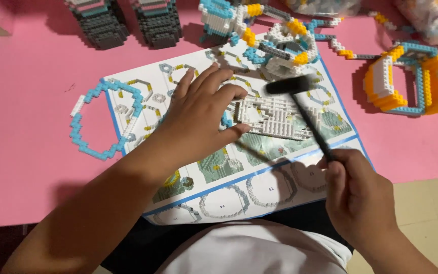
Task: Assembling a complex model using small interlocking plastic blocks and a small hammer tool while following instructions.
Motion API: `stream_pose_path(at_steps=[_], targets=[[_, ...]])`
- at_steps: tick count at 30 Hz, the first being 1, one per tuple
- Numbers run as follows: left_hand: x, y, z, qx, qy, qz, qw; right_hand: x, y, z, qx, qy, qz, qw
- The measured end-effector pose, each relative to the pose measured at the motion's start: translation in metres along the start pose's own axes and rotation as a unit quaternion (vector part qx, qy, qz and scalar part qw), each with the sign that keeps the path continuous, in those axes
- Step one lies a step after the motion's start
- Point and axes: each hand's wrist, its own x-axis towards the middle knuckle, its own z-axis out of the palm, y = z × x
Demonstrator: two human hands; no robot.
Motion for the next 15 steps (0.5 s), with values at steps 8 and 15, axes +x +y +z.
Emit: stream_pose_path(at_steps=[8,15], targets=[[-0.001,-0.003,0.000,0.006,-0.001,0.000,1.000,0.017,-0.021,0.000,-0.012,-0.105,0.085,0.991],[-0.001,-0.003,0.001,0.040,0.030,0.027,0.998,-0.016,0.013,0.004,0.102,0.069,-0.016,0.992]])
